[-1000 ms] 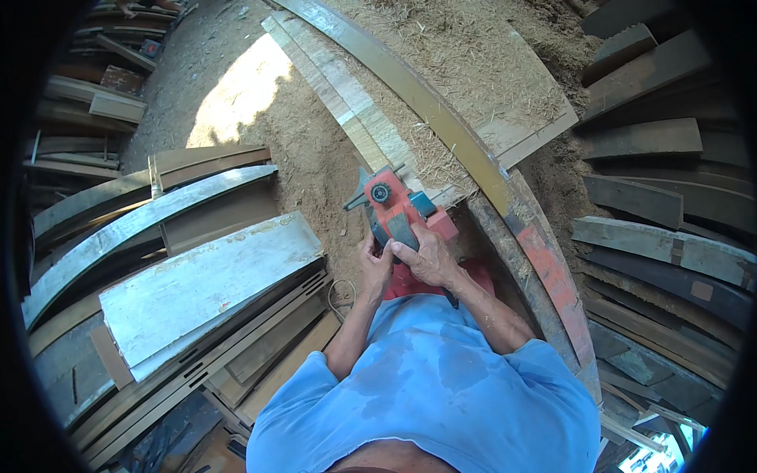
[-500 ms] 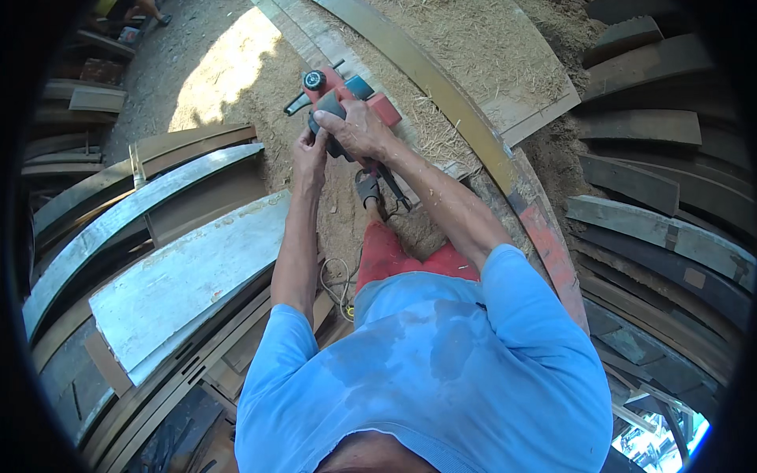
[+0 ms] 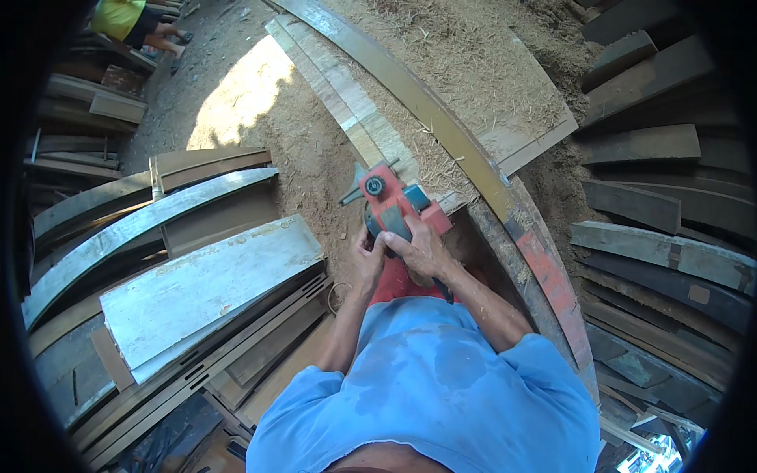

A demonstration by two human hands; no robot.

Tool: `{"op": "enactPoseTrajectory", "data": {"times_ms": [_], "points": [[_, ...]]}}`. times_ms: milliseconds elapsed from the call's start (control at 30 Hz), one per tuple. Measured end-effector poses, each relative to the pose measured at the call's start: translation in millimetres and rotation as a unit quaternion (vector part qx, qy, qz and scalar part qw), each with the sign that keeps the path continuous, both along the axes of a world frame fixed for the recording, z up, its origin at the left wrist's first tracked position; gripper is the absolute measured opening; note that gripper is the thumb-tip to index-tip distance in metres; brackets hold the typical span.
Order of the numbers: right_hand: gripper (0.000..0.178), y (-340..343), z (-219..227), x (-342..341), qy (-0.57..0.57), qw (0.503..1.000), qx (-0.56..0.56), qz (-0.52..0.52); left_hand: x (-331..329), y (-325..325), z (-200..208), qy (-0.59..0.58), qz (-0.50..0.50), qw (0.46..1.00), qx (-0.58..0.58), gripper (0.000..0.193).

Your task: The person uses a power sander to smooth the surface and edges of wood panels, periodically picking up and moving small wooden blocks.

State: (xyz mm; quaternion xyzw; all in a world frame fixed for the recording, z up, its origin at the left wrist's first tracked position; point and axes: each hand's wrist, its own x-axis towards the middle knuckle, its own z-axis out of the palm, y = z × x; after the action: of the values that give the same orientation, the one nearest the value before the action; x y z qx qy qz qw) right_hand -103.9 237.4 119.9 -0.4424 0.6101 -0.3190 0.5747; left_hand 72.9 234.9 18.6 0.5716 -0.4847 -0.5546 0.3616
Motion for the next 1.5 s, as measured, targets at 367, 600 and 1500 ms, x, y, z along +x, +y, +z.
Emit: {"op": "enactPoseTrajectory", "data": {"times_ms": [367,600,1500], "points": [[0.072,-87.7,-12.8,24.8,0.026,0.999,-0.035,-0.002,22.3,-85.1,-10.9,-0.031,0.027,0.999,-0.003,0.047],[0.076,-217.4,-7.7,51.3,0.028,0.999,-0.033,0.006,51.7,-216.0,-10.8,-0.078,-0.010,0.997,-0.021,0.045],[0.082,-615.2,-7.1,126.8,0.063,0.988,-0.138,0.010,123.9,-628.4,14.4,0.033,0.009,0.999,-0.032,0.036]]}}
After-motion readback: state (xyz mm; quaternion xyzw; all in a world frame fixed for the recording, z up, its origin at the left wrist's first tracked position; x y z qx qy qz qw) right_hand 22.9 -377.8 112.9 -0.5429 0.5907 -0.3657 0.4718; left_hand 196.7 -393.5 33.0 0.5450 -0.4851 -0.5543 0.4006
